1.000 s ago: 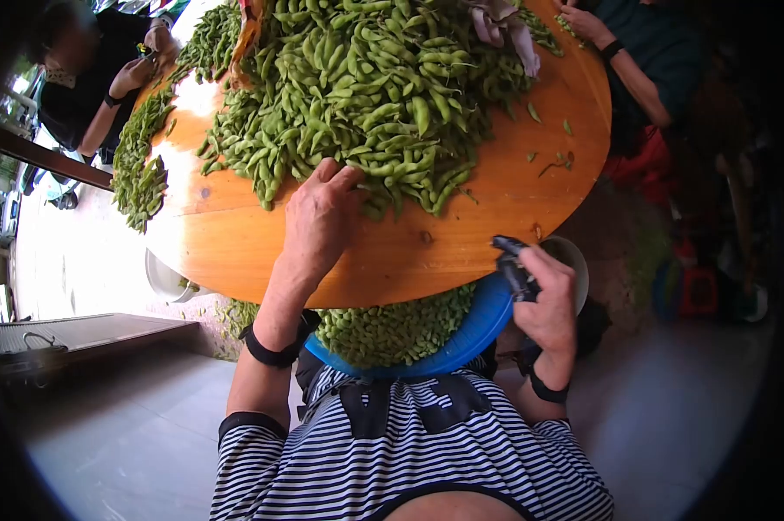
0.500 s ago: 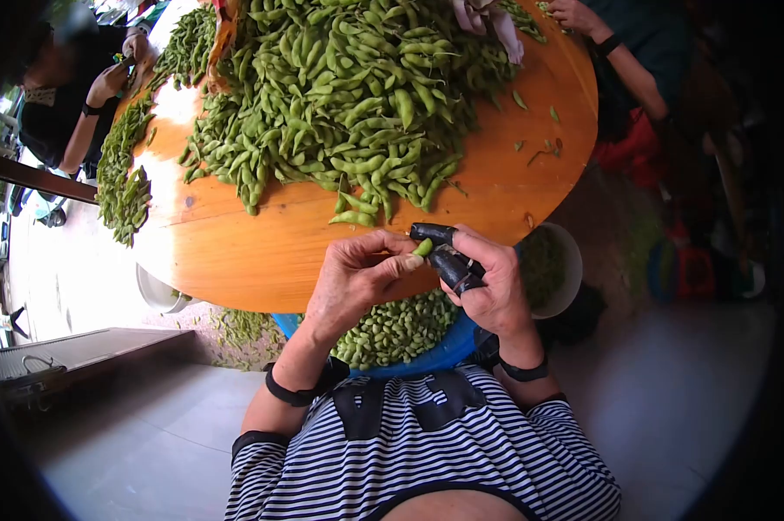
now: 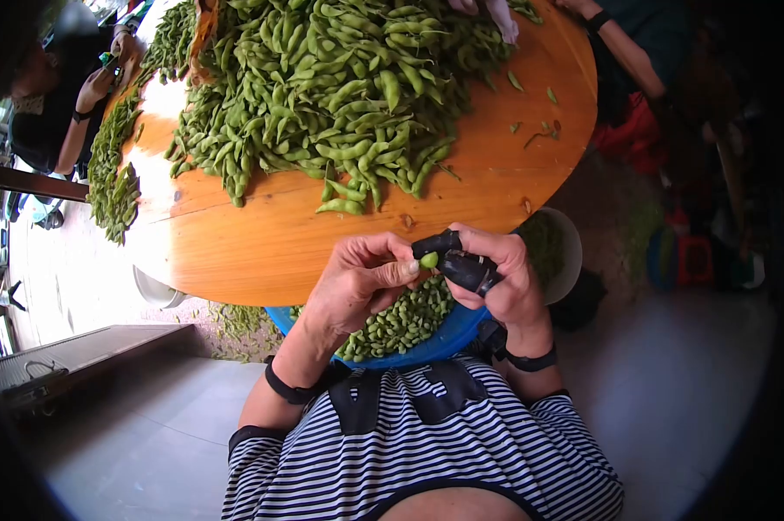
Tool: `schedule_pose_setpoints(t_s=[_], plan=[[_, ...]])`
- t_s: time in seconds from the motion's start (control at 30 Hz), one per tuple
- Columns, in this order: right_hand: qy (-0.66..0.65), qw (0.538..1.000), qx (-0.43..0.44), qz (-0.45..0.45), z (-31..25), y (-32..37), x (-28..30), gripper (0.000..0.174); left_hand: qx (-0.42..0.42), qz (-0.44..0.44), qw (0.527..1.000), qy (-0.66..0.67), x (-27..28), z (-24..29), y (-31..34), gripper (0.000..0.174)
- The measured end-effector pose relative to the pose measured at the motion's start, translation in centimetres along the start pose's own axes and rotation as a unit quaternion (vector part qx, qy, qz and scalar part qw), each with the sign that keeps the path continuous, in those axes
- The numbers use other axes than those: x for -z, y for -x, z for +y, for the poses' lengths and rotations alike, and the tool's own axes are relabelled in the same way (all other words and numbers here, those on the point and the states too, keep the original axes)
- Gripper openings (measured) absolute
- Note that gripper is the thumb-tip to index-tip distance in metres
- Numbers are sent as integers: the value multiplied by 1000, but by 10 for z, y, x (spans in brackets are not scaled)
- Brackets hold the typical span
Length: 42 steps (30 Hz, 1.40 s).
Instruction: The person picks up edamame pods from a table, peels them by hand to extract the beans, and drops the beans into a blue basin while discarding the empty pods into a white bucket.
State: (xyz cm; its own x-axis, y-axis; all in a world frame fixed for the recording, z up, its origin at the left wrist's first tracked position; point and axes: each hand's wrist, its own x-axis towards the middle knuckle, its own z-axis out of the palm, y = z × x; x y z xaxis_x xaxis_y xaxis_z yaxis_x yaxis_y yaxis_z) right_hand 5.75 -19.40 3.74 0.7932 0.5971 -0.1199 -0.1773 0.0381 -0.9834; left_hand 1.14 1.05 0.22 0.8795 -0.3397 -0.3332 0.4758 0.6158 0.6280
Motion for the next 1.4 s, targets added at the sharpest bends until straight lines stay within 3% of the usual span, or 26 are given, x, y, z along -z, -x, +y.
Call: schedule_pose_setpoints(t_s=[0.07, 0.1, 0.17, 0.2, 0.23, 0.27, 0.3, 0.4, 0.47, 0.5, 0.53, 0.57, 0.6, 0.67, 0.7, 0.73, 0.8, 0.83, 1.07, 1.2, 1.4], plan=[[-181, 982, -16, -44, 8, 2, 5, 14, 5, -5, 1000, 30, -2, -7, -1, 9], [-182, 982, -16, -44, 6, 2, 5, 14, 8, -3, 999, 49, -3, -8, -1, 9], [-75, 995, -61, -5, 1, 3, 4, 12, 11, -2, 998, 67, -11, -8, 2, 9], [-75, 995, -61, -5, 4, 2, 1, 12, -37, 51, 997, -52, -23, -5, 5, 10], [45, 998, 0, 35, 8, 1, -5, 12, -85, 104, 976, -171, -30, -5, 6, 12], [165, 982, 62, 74, 10, 2, -9, 14, -85, 103, 976, -170, -29, -9, 6, 12], [133, 988, 16, 72, 10, 5, -10, 18, -115, 111, 968, -192, -25, -15, 5, 12], [132, 987, 16, 89, 10, 9, -17, 16, -189, 122, 941, -253, -19, -22, 2, 11], [165, 978, 52, 114, 12, 9, -25, 16, -314, 135, 832, -436, -9, -29, -3, 11], [196, 967, 87, 140, 12, 8, -28, 16, -315, 136, 832, -435, -11, -27, -1, 11], [197, 967, 87, 139, 11, 8, -28, 16, -251, 137, 877, -387, -13, -22, 2, 13], [190, 970, 62, 139, 10, 8, -29, 17, -184, 137, 914, -335, -15, -18, 5, 16], [182, 973, 36, 138, 9, 8, -29, 19, -185, 138, 914, -335, -14, -13, 7, 16], [223, 966, 57, 119, 19, 7, -24, 21, -25, 89, 961, -260, -9, 2, 8, 22], [263, 956, 77, 101, 22, 7, -22, 24, 1, 61, 967, -248, -10, 9, 11, 27], [263, 957, 76, 99, 22, 7, -26, 24, 0, 63, 967, -246, -9, 7, 10, 27], [410, 881, 183, 148, 19, 10, -38, 32, -20, 51, 982, -180, -6, 0, 7, 29], [422, 870, 203, 151, 26, 11, -38, 41, -33, 34, 984, -169, -7, -2, 6, 29], [433, 857, 221, 169, 25, 13, -46, 53, -40, 59, 997, 24, -26, -15, 9, 27], [435, 854, 222, 178, 31, 13, -43, 53, -55, 40, 996, -54, -17, -25, 10, 23], [427, 847, 259, 181, 31, 14, -45, 52, -91, 110, 989, -39, -32, -32, 5, 24]])
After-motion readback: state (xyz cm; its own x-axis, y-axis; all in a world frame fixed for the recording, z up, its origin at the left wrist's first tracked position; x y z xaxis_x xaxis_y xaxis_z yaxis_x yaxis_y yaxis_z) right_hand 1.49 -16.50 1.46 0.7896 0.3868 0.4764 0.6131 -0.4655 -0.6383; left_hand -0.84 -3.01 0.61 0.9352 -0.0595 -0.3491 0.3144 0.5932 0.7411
